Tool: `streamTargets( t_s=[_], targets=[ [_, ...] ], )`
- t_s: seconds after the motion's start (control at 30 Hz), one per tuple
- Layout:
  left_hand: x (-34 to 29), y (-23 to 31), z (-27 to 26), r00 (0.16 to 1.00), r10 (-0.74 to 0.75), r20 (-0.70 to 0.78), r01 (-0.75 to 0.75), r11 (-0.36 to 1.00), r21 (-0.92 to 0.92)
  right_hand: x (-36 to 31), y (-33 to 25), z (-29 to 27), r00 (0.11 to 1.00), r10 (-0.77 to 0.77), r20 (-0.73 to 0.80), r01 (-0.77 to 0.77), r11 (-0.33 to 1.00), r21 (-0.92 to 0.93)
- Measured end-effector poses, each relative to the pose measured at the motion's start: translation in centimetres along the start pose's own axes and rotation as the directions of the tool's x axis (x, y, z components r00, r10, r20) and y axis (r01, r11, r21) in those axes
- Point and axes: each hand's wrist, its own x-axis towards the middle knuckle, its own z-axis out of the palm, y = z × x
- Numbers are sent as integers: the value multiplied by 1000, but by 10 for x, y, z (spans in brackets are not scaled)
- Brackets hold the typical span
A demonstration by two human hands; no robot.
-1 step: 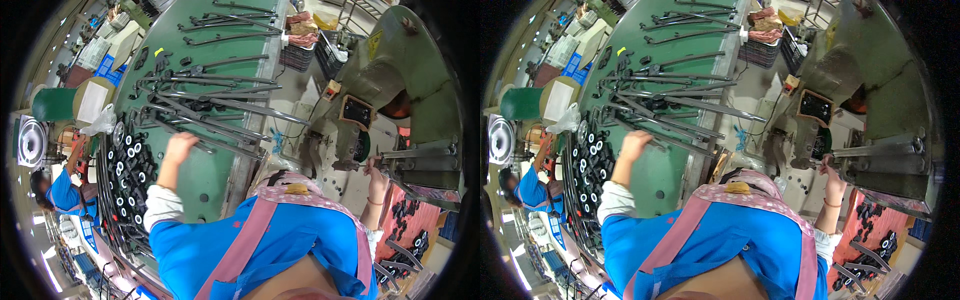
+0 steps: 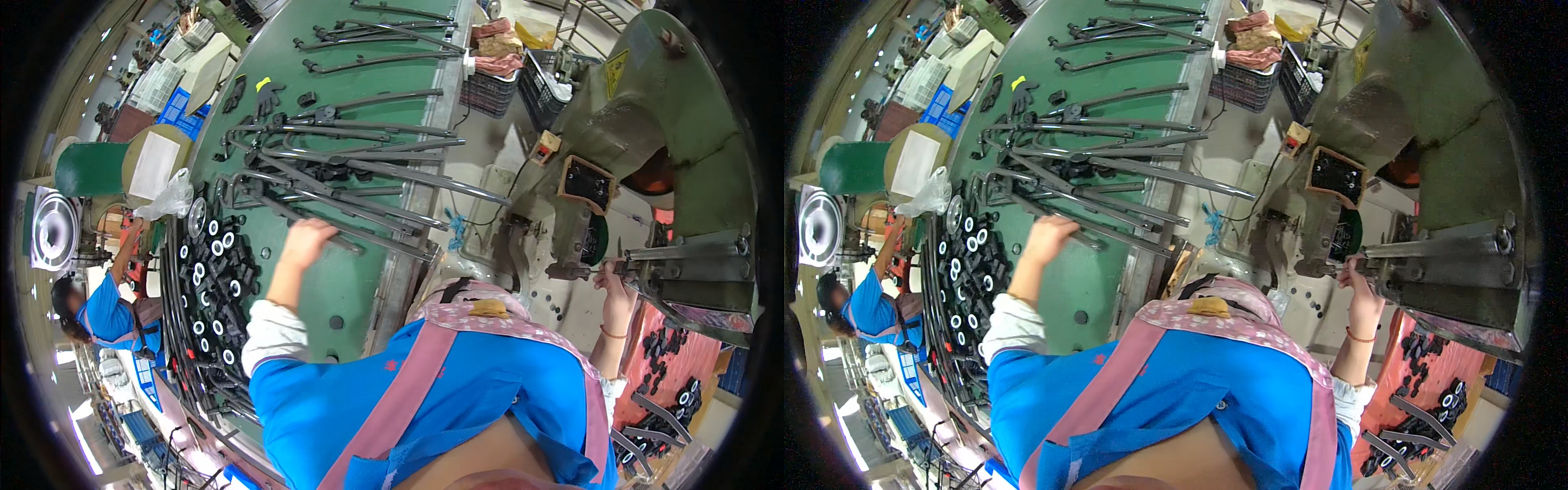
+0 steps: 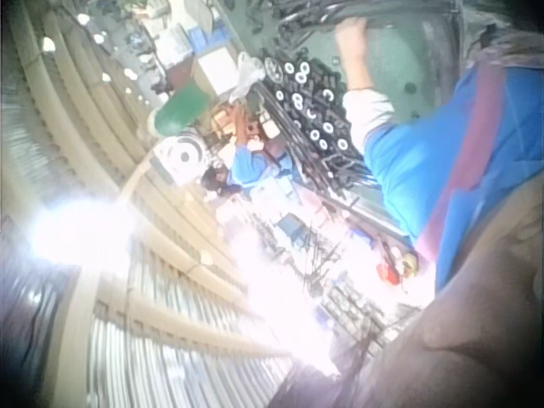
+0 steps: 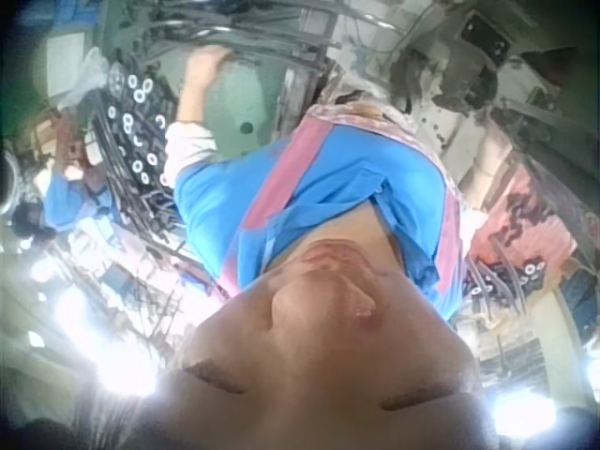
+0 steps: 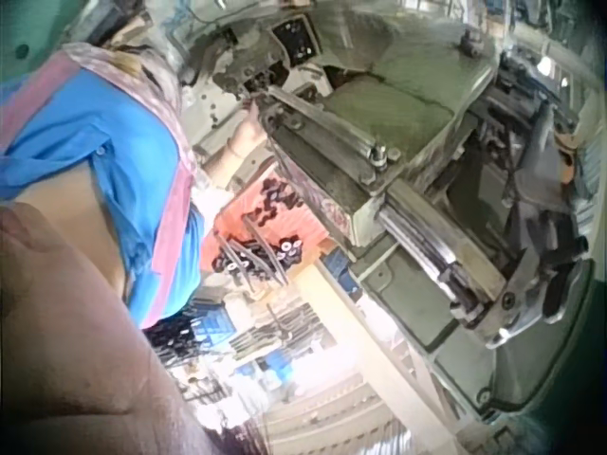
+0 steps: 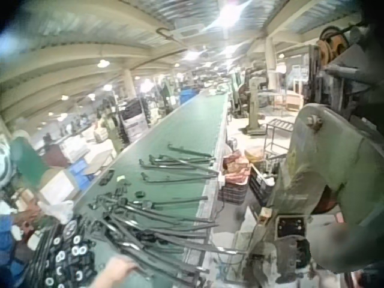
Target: The person repeatedly picks up metal rods and small black components, inserts them into a press machine, and removes the assembled parts. They place finished assemblies onto a nearby rack and continue the cycle with new components.
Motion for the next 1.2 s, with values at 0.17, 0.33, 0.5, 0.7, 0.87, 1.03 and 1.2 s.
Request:
streamTargets(
  t_s=[0.17,0.33,0.5,0.7,0.87,1.03,1.2],
  targets=[
    [24,33,2,979,-135,153,179,927,-329,-14,-4,10,997,-16,-77,16,1000,-2],
    [74,67,-4,962,-84,-260,-13,936,-351,-19,2,11,981,-70,-180,67,998,-19],
    [161,110,48,930,241,-278,-291,944,-155,-25,-1,12,967,-189,-173,127,940,-317],
    [215,112,80,972,229,-45,-232,969,-80,-29,0,12,958,-244,-150,134,845,-518],
    [208,106,33,879,435,-196,-453,890,-55,-23,11,17,905,-403,-133,297,825,-480],
    [206,119,-40,896,431,-105,-431,902,29,-25,1,13,756,-649,83,504,497,-706],
    [191,173,-101,938,347,-15,-347,937,43,-25,1,2,800,-469,374,549,322,-771]
  ],
)
